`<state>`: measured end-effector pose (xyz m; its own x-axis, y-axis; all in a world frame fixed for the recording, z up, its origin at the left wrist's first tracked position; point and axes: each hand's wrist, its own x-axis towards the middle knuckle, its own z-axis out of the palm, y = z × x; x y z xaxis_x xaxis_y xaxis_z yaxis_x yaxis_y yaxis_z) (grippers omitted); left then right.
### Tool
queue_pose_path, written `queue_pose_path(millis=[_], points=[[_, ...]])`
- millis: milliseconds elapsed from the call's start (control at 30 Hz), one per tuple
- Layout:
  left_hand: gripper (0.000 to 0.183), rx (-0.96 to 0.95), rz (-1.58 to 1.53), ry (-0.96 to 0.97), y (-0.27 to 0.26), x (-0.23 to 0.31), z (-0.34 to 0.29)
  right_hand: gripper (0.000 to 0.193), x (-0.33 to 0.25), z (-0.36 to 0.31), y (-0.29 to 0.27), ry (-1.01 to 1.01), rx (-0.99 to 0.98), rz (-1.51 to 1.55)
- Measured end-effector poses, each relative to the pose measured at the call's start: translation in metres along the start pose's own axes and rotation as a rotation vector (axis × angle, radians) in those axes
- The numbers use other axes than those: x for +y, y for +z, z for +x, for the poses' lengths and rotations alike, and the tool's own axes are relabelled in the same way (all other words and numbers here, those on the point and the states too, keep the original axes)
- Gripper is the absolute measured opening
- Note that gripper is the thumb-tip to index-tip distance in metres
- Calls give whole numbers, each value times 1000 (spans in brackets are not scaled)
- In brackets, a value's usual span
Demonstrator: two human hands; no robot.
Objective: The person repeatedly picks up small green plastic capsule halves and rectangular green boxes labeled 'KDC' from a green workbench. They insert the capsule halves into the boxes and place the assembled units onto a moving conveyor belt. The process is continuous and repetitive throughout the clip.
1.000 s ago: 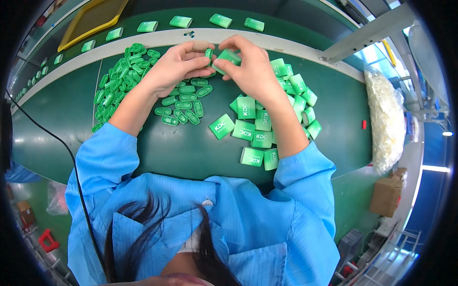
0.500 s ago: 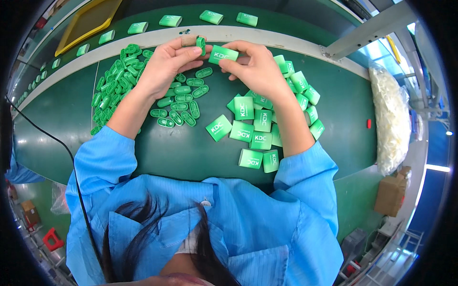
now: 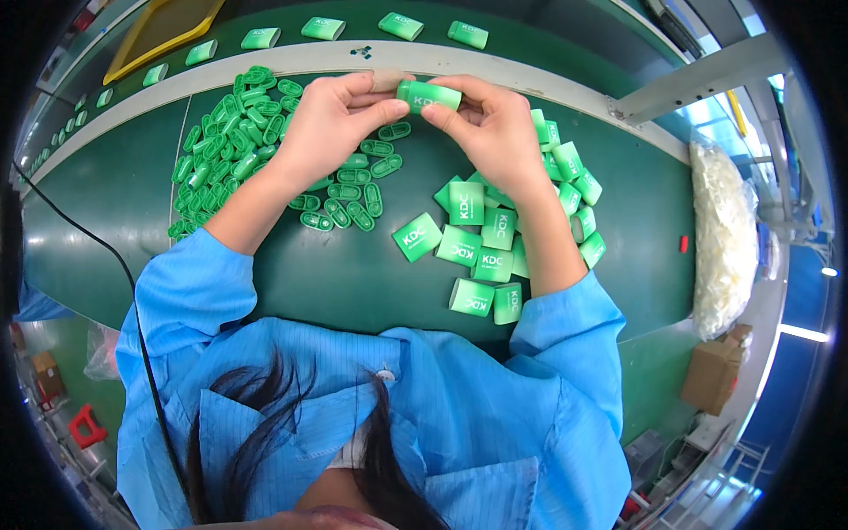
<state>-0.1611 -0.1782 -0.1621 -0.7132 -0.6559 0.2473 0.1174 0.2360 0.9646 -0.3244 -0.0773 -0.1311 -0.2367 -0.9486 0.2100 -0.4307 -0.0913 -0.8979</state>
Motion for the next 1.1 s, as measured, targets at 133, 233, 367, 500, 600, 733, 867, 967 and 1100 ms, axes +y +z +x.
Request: queue_pose_path(millis=[133,233,367,500,600,733,867,967,1100], points=[[33,-13,76,21,1,1,-3,28,3,1,-2,11,-13,-57],[32,73,339,142,12,6,-10,26,2,-1,2,-23,22,-118],[33,157,459,256,20,-2,-15,24,-13,-7,16,-146,108,-397],[36,86,479,206,15,-3,-12,25,-2,-3,15,-130,135,-504],[36,91,394,279,15,-16,-3,27,4,14,2,-19,78,-273],[41,166,620,282,-2,-11,6,32,22,70,-44,138,139,-185],[26,41,836,282,1,-12,-7,35,54,110,-74,336,220,-291],[26,-41,918,260,0,-14,-6,43,62,114,-84,377,229,-459],[24,44,873,291,7,-13,-6,46,44,94,-93,200,219,-872]])
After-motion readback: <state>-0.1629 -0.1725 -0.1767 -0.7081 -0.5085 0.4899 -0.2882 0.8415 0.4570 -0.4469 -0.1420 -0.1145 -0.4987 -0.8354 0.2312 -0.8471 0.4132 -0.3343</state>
